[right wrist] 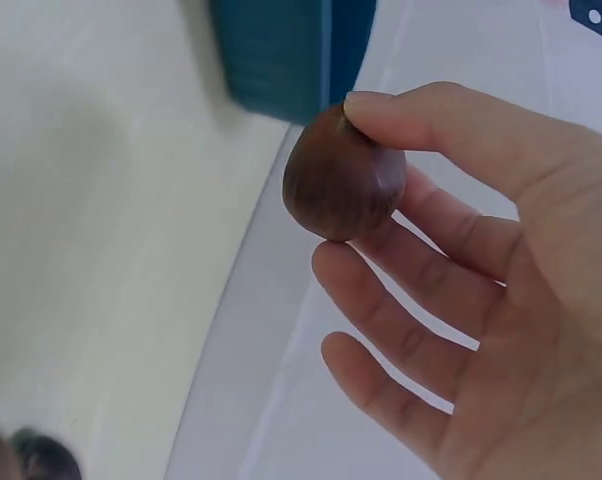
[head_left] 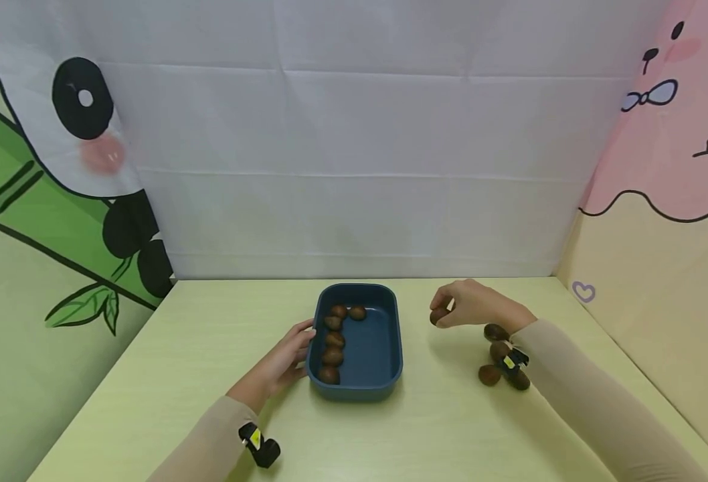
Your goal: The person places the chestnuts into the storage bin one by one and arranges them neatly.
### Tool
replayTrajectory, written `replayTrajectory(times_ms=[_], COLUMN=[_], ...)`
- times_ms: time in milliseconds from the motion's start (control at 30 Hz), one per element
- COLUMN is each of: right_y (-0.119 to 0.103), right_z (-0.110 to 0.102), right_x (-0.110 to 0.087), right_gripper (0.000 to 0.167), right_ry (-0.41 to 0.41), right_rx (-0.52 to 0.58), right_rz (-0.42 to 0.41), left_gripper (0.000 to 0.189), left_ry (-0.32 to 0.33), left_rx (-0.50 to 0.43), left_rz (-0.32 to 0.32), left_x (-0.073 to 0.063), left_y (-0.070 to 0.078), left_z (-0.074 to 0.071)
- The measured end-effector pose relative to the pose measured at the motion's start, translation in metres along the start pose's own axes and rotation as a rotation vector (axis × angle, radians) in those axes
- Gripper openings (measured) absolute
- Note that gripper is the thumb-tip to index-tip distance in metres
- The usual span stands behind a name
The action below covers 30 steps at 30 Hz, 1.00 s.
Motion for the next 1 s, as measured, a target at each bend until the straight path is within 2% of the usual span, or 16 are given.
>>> replayTrajectory(times_ms=[333, 500, 700, 867, 1000], right_y=[-0.059, -0.077, -0.084, -0.082, -0.071], right_z=[0.006, 0.015, 0.030, 0.051, 0.070], right_x=[0.047, 0.073, 0.103, 0.119, 0.128], right_gripper=[0.028, 0.029, 0.030, 0.028, 0.027], right_ry=[-0.069, -0.129, -0.150, -0.101, -0.045], right_rx=[0.067, 0.101, 0.183, 0.176, 0.176], right_rz=[-0.090, -0.077, 0.003, 0.070, 0.133], left_gripper=[0.055, 0.057, 0.057, 0.056, 0.057], left_ry=[0.031, 0.036, 0.049, 0.045, 0.030], left_rx=[0.011, 0.016, 0.010, 0.007, 0.009], left_rz=[-0.012, -0.011, -0.010, -0.010, -0.010], left_x=[-0.004, -0.007, -0.006, -0.006, -0.007], left_y=[0.004, 0.006, 0.004, 0.005, 0.007], left_z=[0.002, 0.003, 0.001, 0.001, 0.003])
Point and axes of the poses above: each hand's wrist, its own x-axis towards the middle knuckle, its own z-axis out of the palm, y = z × x, the point moved 6 cm from there along x, towards the middle knuckle, and after that the axes turned 5 degrees about x, right-handed, at the moved point
